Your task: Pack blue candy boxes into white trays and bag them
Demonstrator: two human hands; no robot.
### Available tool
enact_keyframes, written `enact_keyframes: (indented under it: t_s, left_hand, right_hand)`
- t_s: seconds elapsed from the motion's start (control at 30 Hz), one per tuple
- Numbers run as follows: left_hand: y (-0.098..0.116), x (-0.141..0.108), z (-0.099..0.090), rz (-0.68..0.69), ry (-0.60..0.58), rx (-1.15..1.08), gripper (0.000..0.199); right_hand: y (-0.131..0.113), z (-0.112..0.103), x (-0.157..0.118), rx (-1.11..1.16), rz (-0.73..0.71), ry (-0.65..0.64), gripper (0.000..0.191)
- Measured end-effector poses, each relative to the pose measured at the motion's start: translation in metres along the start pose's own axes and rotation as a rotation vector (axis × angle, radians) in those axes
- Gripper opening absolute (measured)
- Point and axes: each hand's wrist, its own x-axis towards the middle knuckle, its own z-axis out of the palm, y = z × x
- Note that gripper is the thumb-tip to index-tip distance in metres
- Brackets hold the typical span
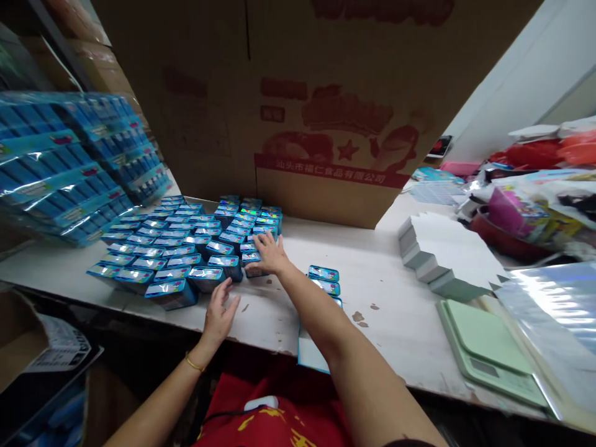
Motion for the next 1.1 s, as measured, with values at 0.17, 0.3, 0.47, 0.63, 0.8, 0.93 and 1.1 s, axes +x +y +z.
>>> enact_keyframes:
  t_s: [0.17, 0.3, 0.47, 0.63, 0.8, 0.93, 1.1]
  left_hand:
    - [-0.006, 0.022, 0.017, 0.041, -0.099, 0.025, 0.056]
    - [-0.007, 0.030, 0.029, -0.024, -0.130, 0.021, 0.066]
    - [0.005, 0.042, 0.029, -0.108, -0.078, 0.033, 0.076]
    - [0.003, 0.066, 0.040, -0.078, -0.047, 0.033, 0.078]
    - [-0.011, 0.080, 0.052, -0.039, -0.046, 0.031, 0.085]
    - [-0.012, 0.088, 0.056, -0.075, -0.086, -0.008, 0.096]
    - [-0.005, 0.079, 0.048, -0.094, -0.140, -0.089, 0.099]
  right_hand:
    - [0.016, 0.012, 0.011, 0.609, 0.283, 0.318, 0.070]
    - [0.016, 0.027, 0.024, 0.540, 0.308, 0.545, 0.051]
    - [0.022, 0.014, 0.034, 0.360, 0.176, 0.360, 0.029]
    - [0.030, 0.000, 0.033, 0.265, -0.015, 0.240, 0.030]
    - [0.035, -0.004, 0.026, 0.301, 0.083, 0.182, 0.039]
    - [0.037, -0.010, 0.031, 0.339, 0.083, -0.001, 0.041]
    - [0.031, -0.018, 0.033, 0.358, 0.079, -0.088, 0.040]
